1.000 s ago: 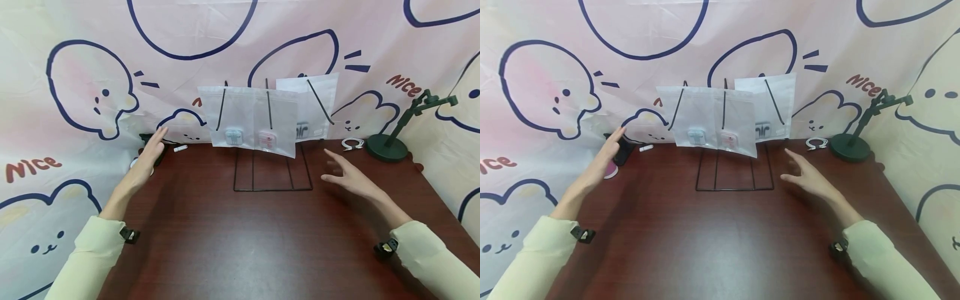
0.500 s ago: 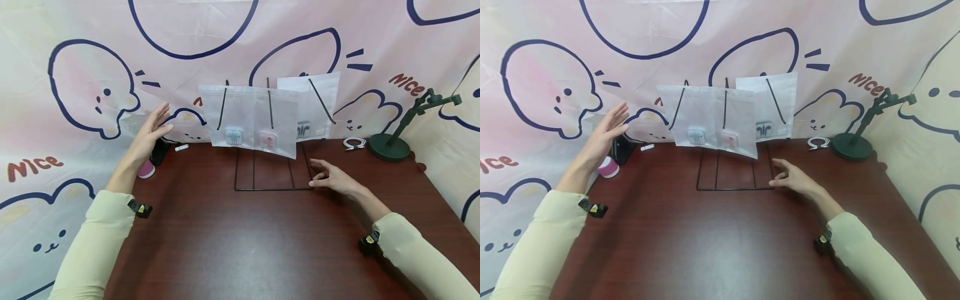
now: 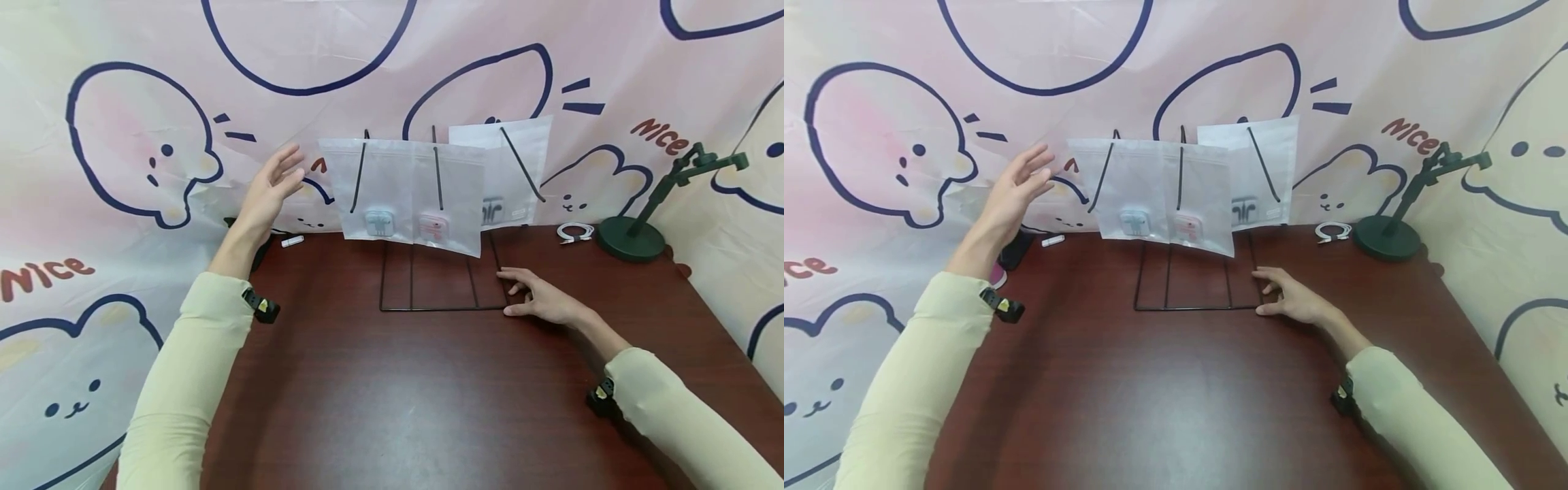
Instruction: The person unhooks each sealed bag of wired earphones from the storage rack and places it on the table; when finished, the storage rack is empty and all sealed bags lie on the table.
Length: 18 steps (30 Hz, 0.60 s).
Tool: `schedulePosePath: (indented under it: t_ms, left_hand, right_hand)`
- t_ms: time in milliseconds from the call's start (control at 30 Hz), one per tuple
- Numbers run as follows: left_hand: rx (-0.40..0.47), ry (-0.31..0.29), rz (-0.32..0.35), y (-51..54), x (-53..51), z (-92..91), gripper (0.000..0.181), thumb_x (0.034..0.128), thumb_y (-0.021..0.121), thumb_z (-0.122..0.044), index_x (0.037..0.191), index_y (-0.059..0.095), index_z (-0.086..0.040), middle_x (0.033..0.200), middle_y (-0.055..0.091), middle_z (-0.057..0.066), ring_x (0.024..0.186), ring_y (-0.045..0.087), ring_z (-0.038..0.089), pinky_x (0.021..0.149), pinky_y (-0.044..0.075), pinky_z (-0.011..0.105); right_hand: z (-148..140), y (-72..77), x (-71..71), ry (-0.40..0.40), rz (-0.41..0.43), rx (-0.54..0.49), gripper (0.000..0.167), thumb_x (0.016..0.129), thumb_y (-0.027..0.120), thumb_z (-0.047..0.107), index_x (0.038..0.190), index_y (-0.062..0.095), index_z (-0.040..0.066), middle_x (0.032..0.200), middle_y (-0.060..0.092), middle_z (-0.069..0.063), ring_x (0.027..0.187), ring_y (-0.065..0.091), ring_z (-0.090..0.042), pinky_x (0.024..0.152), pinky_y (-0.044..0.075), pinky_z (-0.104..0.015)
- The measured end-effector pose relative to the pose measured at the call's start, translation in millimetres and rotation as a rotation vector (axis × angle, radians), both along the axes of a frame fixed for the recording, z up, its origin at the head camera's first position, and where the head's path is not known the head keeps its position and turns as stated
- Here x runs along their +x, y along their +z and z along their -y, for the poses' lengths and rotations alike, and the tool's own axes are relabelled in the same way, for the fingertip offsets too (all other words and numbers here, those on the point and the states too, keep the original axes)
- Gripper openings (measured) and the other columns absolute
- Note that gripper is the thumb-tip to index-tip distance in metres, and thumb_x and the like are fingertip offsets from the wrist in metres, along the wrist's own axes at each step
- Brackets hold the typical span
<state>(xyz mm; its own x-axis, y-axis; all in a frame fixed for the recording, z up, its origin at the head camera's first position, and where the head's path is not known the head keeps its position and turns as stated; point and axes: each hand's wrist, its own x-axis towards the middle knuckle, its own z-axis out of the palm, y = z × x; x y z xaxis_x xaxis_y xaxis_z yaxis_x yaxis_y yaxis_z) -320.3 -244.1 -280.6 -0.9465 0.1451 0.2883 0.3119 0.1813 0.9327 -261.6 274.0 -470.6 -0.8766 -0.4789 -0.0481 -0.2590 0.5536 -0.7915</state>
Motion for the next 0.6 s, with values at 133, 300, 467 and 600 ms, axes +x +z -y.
schedulePosePath:
  t_ms: [133, 300, 467, 600]
  left_hand:
    - [0.022, -0.003, 0.004, 1.5, -11.0, -10.9, 0.058, 0.1071, 0.058, -0.019, 0.162, 0.038, -0.017, 0.164, 0.04, 0.012, 0.149, 0.039, 0.028, 0.122, 0.034, 0.042]
    - [-0.036, 0.018, 0.016, 3.6, -18.3, -23.9, 0.056, 0.1076, 0.057, -0.017, 0.161, 0.04, -0.021, 0.162, 0.044, 0.008, 0.148, 0.041, 0.027, 0.124, 0.03, 0.039]
    - [-0.024, 0.074, 0.019, 1.6, -21.6, -33.7, 0.052, 0.1061, 0.06, -0.017, 0.156, 0.048, -0.026, 0.152, 0.054, 0.009, 0.14, 0.047, 0.025, 0.122, 0.033, 0.037]
    - [0.025, 0.109, -0.003, -1.8, -23.1, -36.9, 0.044, 0.1043, 0.064, -0.017, 0.147, 0.06, -0.027, 0.128, 0.066, 0.006, 0.119, 0.058, 0.022, 0.109, 0.044, 0.035]
  right_hand:
    - [-1, -2.8, -0.6, -0.011, -0.041, 0.026, 0.076, 0.095, 0.078, 0.019, 0.158, 0.038, 0.003, 0.159, 0.032, -0.02, 0.112, 0.053, -0.026, 0.077, 0.046, -0.025]
    - [-1, -4.2, -1.0, -0.008, -0.046, 0.016, 0.075, 0.096, 0.077, 0.019, 0.159, 0.038, 0.004, 0.156, 0.035, -0.019, 0.11, 0.053, -0.026, 0.078, 0.047, -0.025]
    - [-2, -1.5, -0.5, -0.023, -0.005, 0.016, 0.074, 0.097, 0.075, 0.018, 0.16, 0.038, 0.006, 0.157, 0.034, -0.018, 0.114, 0.053, -0.027, 0.082, 0.046, -0.026]
    - [-3, -0.5, -0.7, -0.026, 0.006, 0.021, 0.072, 0.099, 0.074, 0.016, 0.16, 0.038, 0.007, 0.159, 0.033, -0.018, 0.115, 0.053, -0.027, 0.085, 0.045, -0.027]
